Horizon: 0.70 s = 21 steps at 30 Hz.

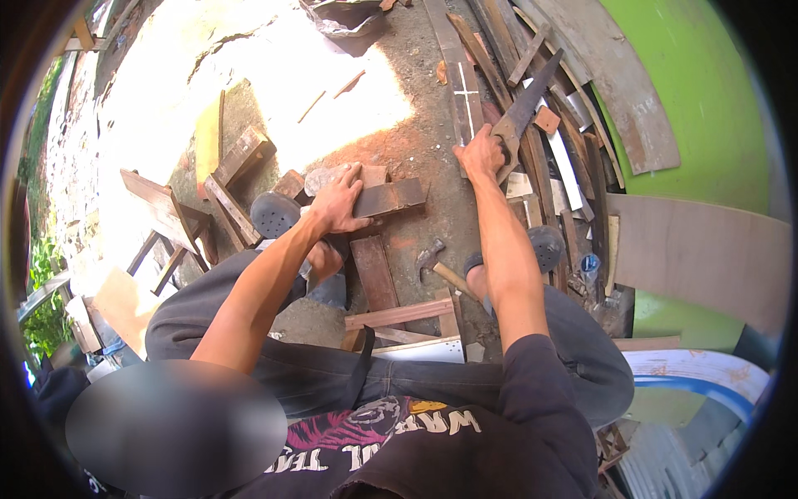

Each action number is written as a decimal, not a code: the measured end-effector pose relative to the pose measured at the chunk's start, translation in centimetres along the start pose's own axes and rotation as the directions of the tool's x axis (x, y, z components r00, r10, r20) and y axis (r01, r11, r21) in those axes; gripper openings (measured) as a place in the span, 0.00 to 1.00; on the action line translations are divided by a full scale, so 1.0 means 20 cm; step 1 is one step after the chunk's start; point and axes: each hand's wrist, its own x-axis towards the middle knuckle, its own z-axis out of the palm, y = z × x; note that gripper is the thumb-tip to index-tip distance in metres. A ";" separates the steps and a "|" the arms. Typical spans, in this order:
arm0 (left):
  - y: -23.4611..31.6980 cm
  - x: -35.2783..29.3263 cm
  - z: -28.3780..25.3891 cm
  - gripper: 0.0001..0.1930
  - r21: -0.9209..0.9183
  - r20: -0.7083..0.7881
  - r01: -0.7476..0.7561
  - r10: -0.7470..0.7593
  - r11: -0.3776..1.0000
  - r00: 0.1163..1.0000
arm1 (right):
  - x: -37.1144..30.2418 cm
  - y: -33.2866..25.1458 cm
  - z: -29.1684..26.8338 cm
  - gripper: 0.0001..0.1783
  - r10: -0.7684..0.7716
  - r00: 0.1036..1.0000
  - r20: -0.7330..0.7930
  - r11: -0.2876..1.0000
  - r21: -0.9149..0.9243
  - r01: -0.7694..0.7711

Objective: The person sits on the ground and uses a hand saw to cut a small piece of wood. They measure the wood with a ruler, mark it, and then saw it into smaller pieces.

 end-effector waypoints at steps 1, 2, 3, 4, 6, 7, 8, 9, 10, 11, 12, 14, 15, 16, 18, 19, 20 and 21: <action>-0.01 0.01 0.00 0.48 0.006 0.001 0.004 -0.004 1.000 1.000 | 0.00 0.00 0.00 0.46 -0.001 1.000 -0.011 1.000 0.006 0.001; -0.01 0.02 0.00 0.48 0.007 0.006 0.011 -0.011 1.000 1.000 | -0.02 -0.01 0.00 0.46 -0.003 1.000 -0.017 1.000 0.009 0.003; -0.01 0.03 0.00 0.48 0.009 0.012 0.015 -0.015 1.000 1.000 | -0.05 -0.01 0.01 0.46 -0.003 1.000 -0.023 1.000 0.011 0.003; -0.01 0.02 0.01 0.47 0.012 0.006 0.008 -0.008 1.000 1.000 | -0.11 -0.01 0.03 0.47 -0.011 1.000 -0.020 1.000 -0.020 0.010; -0.02 0.01 0.02 0.46 0.020 -0.005 -0.007 0.008 1.000 1.000 | -0.20 0.04 0.07 0.46 0.000 1.000 0.008 1.000 -0.009 0.000; -0.02 0.01 0.02 0.46 0.021 -0.010 -0.007 0.007 1.000 1.000 | -0.25 0.06 0.10 0.46 0.006 1.000 0.023 1.000 -0.001 -0.006; -0.02 0.00 0.02 0.45 0.018 -0.013 -0.001 0.001 1.000 1.000 | -0.32 0.08 0.13 0.46 -0.002 0.999 0.033 1.000 0.002 0.002; -0.02 0.00 0.02 0.44 0.016 -0.018 0.001 -0.001 1.000 1.000 | -0.39 0.11 0.17 0.46 -0.008 0.999 0.040 1.000 0.005 0.008; -0.02 0.00 0.03 0.44 0.015 -0.029 0.003 -0.002 1.000 1.000 | -0.46 0.13 0.21 0.45 -0.008 0.999 0.035 1.000 0.004 0.008; -0.02 -0.01 0.03 0.43 0.014 -0.039 -0.002 0.002 1.000 0.999 | -0.51 0.17 0.25 0.44 -0.013 1.000 0.028 1.000 0.000 0.013; -0.02 -0.01 0.03 0.43 0.013 -0.051 -0.006 0.006 1.000 0.999 | -0.56 0.19 0.28 0.44 -0.027 1.000 0.007 1.000 -0.008 0.027; -0.01 -0.01 0.01 0.43 -0.012 -0.033 -0.006 0.005 1.000 0.999 | -0.58 0.24 0.29 0.43 -0.039 0.999 -0.009 0.999 -0.015 0.039; 0.00 0.00 0.00 0.44 -0.022 -0.023 -0.006 0.006 1.000 1.000 | -0.57 0.25 0.29 0.43 -0.037 0.999 -0.005 0.999 -0.015 0.037; -0.01 0.01 0.01 0.45 -0.005 -0.039 -0.016 0.016 1.000 0.999 | -0.57 0.26 0.28 0.43 -0.036 0.999 0.001 0.999 -0.015 0.036; -0.03 -0.01 0.04 0.45 0.003 -0.063 -0.021 0.021 1.000 0.998 | -0.58 0.25 0.24 0.42 -0.060 0.998 -0.015 0.997 -0.054 0.059; -0.05 -0.02 0.06 0.46 0.007 -0.074 -0.021 0.022 1.000 0.997 | -0.58 0.25 0.23 0.42 -0.074 0.997 -0.021 0.995 -0.074 0.072; -0.04 -0.01 0.05 0.45 0.015 -0.073 -0.022 0.023 1.000 0.997 | -0.58 0.28 0.23 0.42 -0.082 0.996 -0.036 0.995 -0.065 0.080; -0.03 -0.01 0.05 0.45 0.023 -0.071 -0.022 0.023 1.000 0.997 | -0.57 0.29 0.25 0.42 -0.077 0.996 -0.042 0.995 -0.061 0.075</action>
